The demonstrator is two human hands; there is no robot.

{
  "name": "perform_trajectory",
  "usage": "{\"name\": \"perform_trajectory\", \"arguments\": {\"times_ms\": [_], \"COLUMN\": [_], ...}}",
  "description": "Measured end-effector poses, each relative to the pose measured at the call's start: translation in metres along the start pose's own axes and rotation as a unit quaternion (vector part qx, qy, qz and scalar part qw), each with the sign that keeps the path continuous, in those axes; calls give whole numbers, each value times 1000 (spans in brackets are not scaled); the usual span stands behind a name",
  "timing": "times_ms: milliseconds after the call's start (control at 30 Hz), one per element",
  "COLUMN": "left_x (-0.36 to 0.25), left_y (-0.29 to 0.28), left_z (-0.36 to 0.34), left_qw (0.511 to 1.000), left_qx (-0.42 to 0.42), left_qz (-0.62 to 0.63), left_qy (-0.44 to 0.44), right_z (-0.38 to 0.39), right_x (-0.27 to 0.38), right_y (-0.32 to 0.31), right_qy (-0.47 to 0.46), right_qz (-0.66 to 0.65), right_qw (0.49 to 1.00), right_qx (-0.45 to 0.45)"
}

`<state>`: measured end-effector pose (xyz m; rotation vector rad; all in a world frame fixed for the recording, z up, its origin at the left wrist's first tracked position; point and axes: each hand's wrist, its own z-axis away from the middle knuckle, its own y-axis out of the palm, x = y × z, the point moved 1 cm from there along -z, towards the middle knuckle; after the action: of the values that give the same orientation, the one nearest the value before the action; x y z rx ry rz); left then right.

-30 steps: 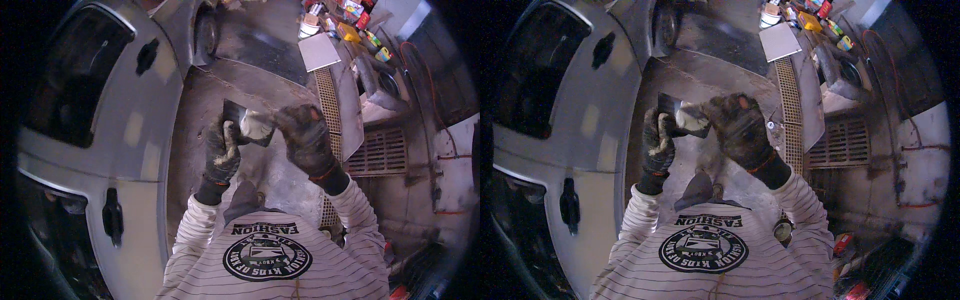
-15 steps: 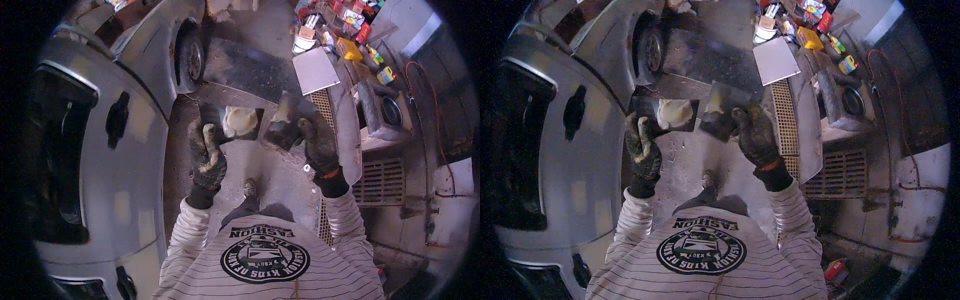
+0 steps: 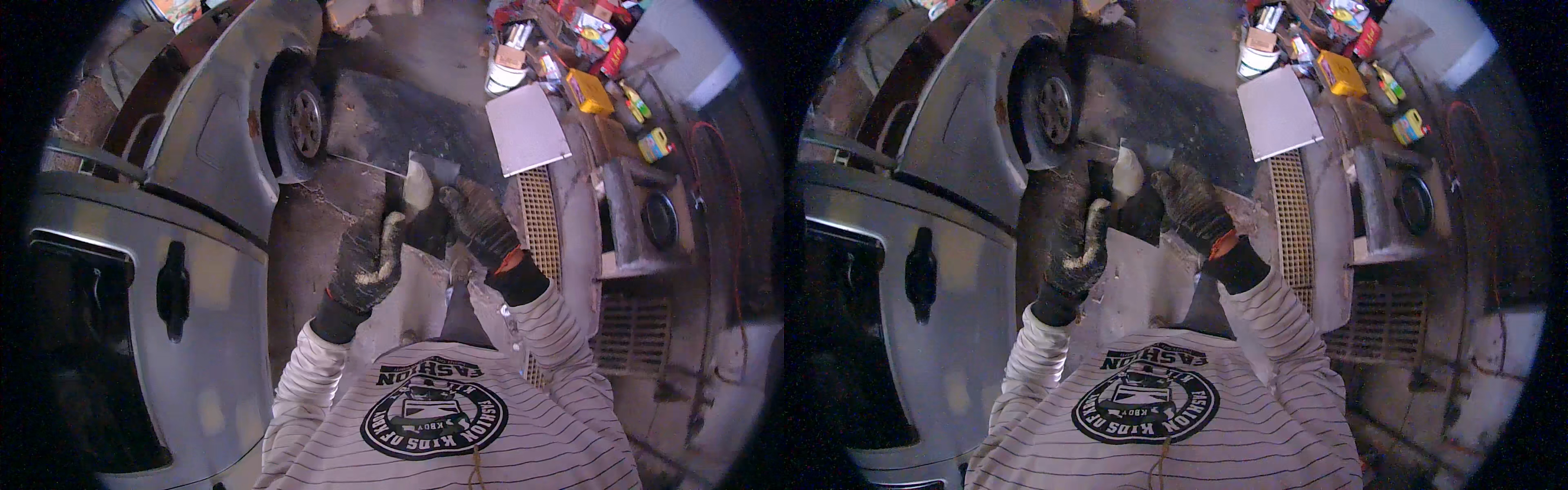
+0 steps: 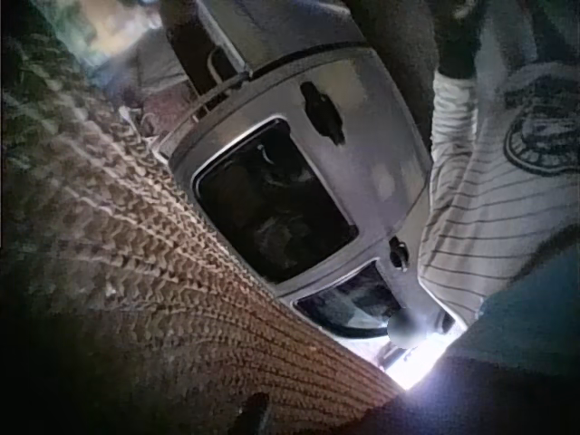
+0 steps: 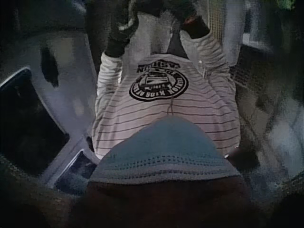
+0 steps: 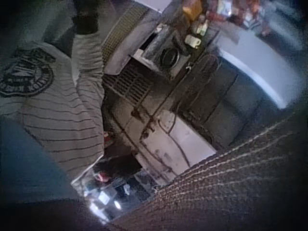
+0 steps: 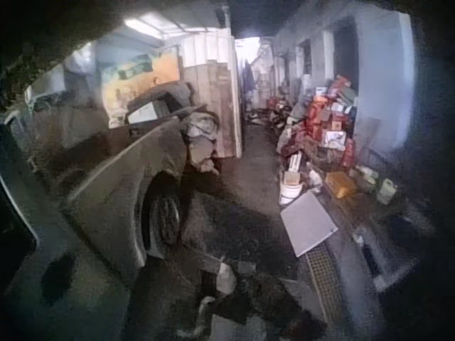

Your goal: The person sits on the floor and mixes a white paste from a container with a putty knife. They then stand and apply the paste to a damaged area on the front fender of a silver car using the putty knife.

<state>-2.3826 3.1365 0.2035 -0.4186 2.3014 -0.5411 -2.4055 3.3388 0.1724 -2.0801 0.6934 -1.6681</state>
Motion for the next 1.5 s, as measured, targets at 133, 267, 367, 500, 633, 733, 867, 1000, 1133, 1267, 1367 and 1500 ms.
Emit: {"name": "perform_trajectory", "arguments": {"times_ms": [133, 267, 367, 500, 633, 733, 867, 1000, 1133, 1267, 1367, 1500], "left_x": [20, 40, 55, 80, 123, 169, 217, 274, 324, 350, 377, 409], "left_y": [46, 80, 103, 117, 134, 157, 193, 239, 261, 253, 252, 254], "left_z": [-44, -95, -121, -168, -200, -224, -273, -341, -411, -471, -505, -538], "left_qw": [997, 980, 879, 880, 894, 896, 915, 926, 934, 974, 907, 937], "left_qx": [39, -52, -147, -143, -178, -215, -162, -194, -139, -108, -91, -144], "left_qz": [10, -192, 299, 292, 212, 143, -367, 190, 206, -192, 290, 176], "left_qy": [-73, 17, -340, -347, -353, -361, -29, -261, -256, -45, -293, -264], "right_z": [-82, -163, -207, -237, -288, -332, -381, -456, -520, -587, -650, -711], "right_x": [-40, -65, -70, -73, -84, -97, -107, -126, -140, -147, -159, -176], "right_y": [-30, -77, -99, -121, -140, -138, -118, -124, -122, -126, -135, -136], "right_qy": [-18, -118, -121, -190, -549, -379, -327, -342, -305, -337, -376, -341], "right_qz": [-89, -163, -227, -88, 214, 129, 165, 262, 354, 306, 147, 89], "right_qw": [996, 978, 965, 969, 808, 915, 925, 901, 882, 890, 915, 926], "right_qx": [24, -55, -57, 128, -11, 57, 100, 50, 51, 26, 17, 132]}}
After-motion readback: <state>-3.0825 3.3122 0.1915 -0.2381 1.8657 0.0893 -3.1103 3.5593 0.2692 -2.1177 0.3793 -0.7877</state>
